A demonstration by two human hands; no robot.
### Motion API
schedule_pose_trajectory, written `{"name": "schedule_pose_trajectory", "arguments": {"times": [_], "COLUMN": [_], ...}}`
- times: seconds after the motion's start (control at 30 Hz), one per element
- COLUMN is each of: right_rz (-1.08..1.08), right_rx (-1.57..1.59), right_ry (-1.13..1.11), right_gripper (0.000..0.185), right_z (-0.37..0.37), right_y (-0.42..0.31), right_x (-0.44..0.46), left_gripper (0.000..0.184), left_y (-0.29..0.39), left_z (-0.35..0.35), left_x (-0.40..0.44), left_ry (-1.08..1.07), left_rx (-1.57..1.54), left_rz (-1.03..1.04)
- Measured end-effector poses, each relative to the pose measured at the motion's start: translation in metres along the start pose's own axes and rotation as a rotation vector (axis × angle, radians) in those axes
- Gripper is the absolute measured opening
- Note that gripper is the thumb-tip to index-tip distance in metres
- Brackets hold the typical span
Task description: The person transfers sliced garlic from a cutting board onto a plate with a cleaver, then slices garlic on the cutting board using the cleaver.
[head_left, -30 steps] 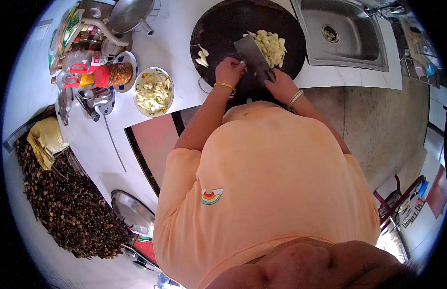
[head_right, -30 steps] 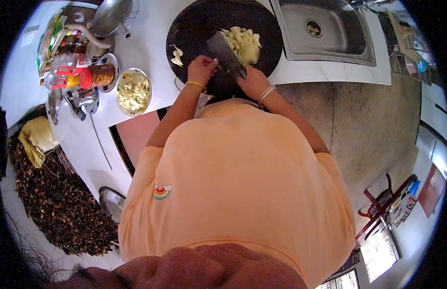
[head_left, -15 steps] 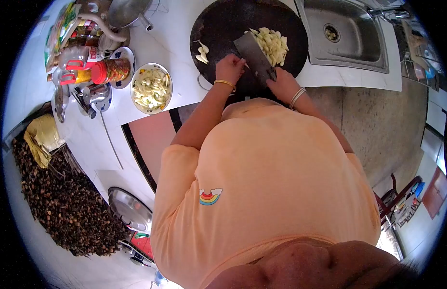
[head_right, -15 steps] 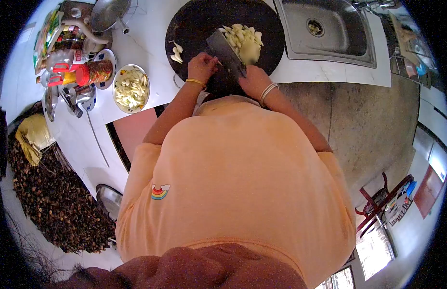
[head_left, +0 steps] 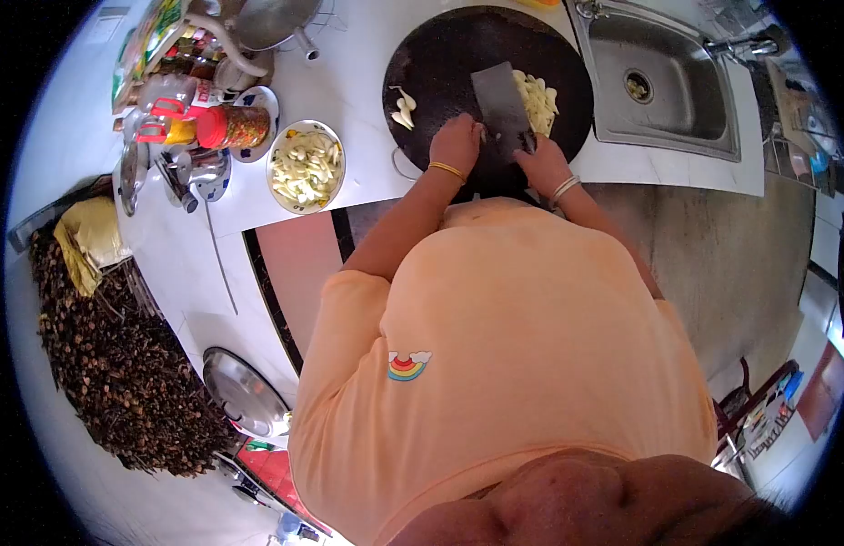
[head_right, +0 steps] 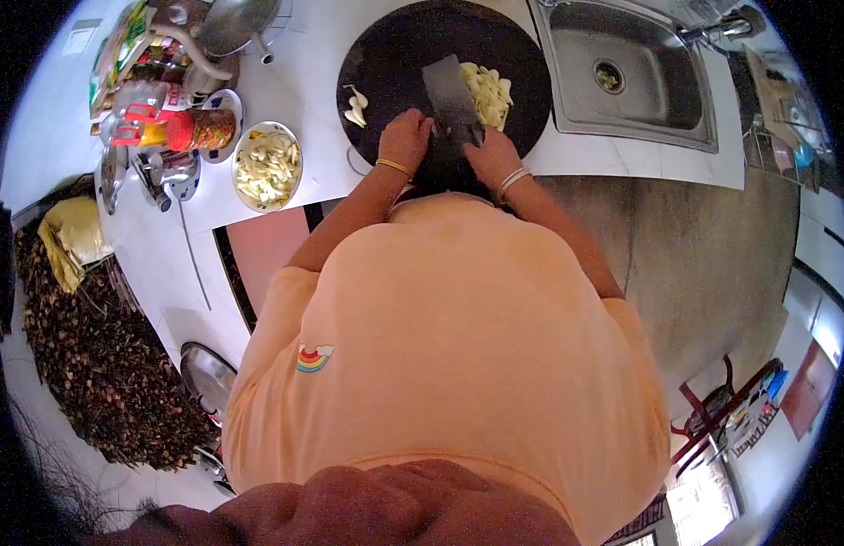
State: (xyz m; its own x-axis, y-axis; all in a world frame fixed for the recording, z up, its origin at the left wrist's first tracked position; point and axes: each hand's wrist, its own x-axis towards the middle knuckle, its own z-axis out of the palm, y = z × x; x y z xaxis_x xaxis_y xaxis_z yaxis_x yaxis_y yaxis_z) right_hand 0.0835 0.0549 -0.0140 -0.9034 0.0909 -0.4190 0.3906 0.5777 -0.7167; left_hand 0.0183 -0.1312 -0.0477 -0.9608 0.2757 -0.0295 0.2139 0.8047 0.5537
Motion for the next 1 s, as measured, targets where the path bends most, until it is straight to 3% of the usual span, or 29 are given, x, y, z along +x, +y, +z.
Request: {"name": "schedule_pose_trajectory", "arguments": {"times": [0.1,0.17,0.23,0.37,0.43,0.5,0.57,0.6,0.67,0.77,0.87,1.0], "right_rz": [-0.020,0.002,-0.080,-0.130,-0.122,-0.088,-0.062,-0.033,0.005,-0.068,-0.062,-0.062], "right_rx": [0.033,0.009,-0.149,-0.076,-0.157,-0.129,-0.102,-0.102,-0.099,-0.171,-0.160,-0.160], "right_ry": [-0.013,-0.010,0.015,-0.022,-0.159,-0.148,-0.145,-0.098,-0.052,-0.012,-0.051,-0.046], "right_gripper": [0.042,0.041,0.038,0.037,0.037,0.036,0.036,0.036,0.037,0.039,0.040,0.038], "right_z": [-0.006,-0.010,-0.011,-0.005,-0.005,-0.005,-0.007,-0.007,-0.007,-0.005,-0.002,-0.002], "right_y": [0.002,-0.005,-0.012,-0.013,-0.013,-0.008,-0.005,-0.004,-0.001,-0.001,-0.002,-0.006], "right_x": [0.001,-0.005,-0.012,-0.015,-0.016,-0.016,-0.014,-0.014,-0.015,-0.015,-0.016,-0.020], "left_gripper": [0.027,0.034,0.039,0.041,0.041,0.041,0.040,0.040,0.039,0.038,0.036,0.034], "left_y": [-0.008,-0.022,-0.018,-0.030,-0.019,-0.010,-0.013,-0.015,-0.015,0.007,0.001,-0.007], "left_z": [-0.023,-0.048,-0.070,-0.068,-0.058,-0.044,-0.024,-0.014,0.001,-0.015,-0.013,-0.004], "left_x": [0.013,0.031,0.044,0.052,0.044,0.037,0.028,0.022,0.005,-0.005,-0.006,-0.009], "left_ry": [0.123,0.261,0.107,-0.004,0.016,0.037,-0.115,-0.118,-0.152,-0.079,-0.172,-0.130], "left_rx": [-0.017,0.211,0.374,0.472,0.432,0.388,0.056,0.054,-0.328,-0.122,-0.068,-0.123], "left_rz": [-0.060,-0.232,-0.475,-0.323,-0.252,-0.185,-0.203,-0.203,-0.297,-0.251,-0.170,-0.116]}}
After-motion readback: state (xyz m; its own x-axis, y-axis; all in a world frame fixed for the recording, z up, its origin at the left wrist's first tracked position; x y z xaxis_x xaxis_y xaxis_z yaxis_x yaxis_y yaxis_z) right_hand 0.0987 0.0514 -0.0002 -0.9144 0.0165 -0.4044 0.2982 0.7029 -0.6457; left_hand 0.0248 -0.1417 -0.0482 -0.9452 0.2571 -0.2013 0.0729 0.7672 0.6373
